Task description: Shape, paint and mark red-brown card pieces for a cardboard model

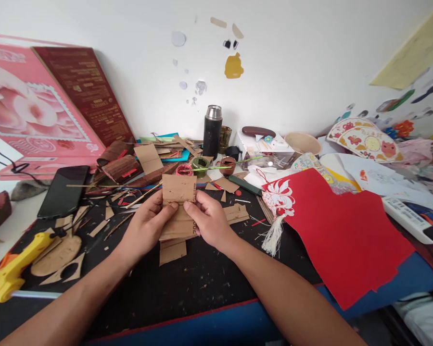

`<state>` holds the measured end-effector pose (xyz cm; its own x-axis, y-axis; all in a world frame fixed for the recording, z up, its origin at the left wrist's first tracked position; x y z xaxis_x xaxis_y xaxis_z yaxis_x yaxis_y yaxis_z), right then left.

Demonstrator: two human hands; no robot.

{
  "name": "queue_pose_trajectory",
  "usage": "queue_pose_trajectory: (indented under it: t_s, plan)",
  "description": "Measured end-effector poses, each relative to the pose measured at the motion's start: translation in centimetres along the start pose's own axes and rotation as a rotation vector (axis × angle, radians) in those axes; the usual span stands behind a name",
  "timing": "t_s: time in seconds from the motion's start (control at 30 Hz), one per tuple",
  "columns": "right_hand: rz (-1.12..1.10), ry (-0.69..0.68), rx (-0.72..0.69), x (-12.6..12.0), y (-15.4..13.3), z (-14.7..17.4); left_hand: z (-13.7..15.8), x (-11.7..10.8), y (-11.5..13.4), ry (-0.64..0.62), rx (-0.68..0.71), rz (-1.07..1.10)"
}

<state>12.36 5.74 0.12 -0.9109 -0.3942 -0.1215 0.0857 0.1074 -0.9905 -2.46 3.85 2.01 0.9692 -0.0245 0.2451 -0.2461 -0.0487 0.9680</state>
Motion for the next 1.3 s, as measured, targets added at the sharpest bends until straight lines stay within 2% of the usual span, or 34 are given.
queue_pose_trajectory:
  t_s: [0.13, 0.2, 0.37, 0.6, 0.8, 0.9, 1.13, 1.3]
  plan:
    - [0.001, 0.065, -0.092, -0.2, 0.2, -0.4, 0.0, 0.5, -0.1, 0.001, 0.125, -0.083]
    - [0.031, 0.072, -0.077, -0.4, 0.3, -0.6, -0.1, 0.8, -0.3, -0.01, 0.144, -0.117]
    - [0.073, 0.008, 0.049, -0.8, 0.1, -0.4, -0.2, 0.8, 0.0, -0.037, 0.085, -0.108]
    - [0.029, -0.078, 0.086, -0.4, 0.2, -0.4, -0.4, 0.1, 0.5, -0.019, 0.007, -0.041]
    - [-0.009, -0.004, 0.032, -1.0, -0.2, -0.3, 0.0, 0.6, 0.1, -0.075, -0.095, 0.029]
    - [0.021, 0.003, -0.007, -1.0, -0.6, -0.3, 0.1, 0.8, 0.2, -0.058, -0.096, 0.032]
    - [0.054, -0.034, 0.051, -0.5, -0.2, -0.1, -0.3, 0.5, 0.4, -0.058, -0.064, 0.007]
    - [0.031, -0.011, 0.026, 0.0, -0.3, 0.1, 0.1, 0.2, 0.4, -0.031, -0.025, 0.006]
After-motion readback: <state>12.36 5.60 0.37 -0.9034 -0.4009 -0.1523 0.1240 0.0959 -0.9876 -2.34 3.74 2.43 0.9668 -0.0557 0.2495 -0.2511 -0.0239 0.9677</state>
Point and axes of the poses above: each hand's wrist, its own z-axis away from the middle knuckle, its own x-axis out of the palm, y = z × x, the point moved 6 cm from there along -z, towards the middle knuckle, and after that the axes turned 15 degrees about z, right-handed, at the moved point
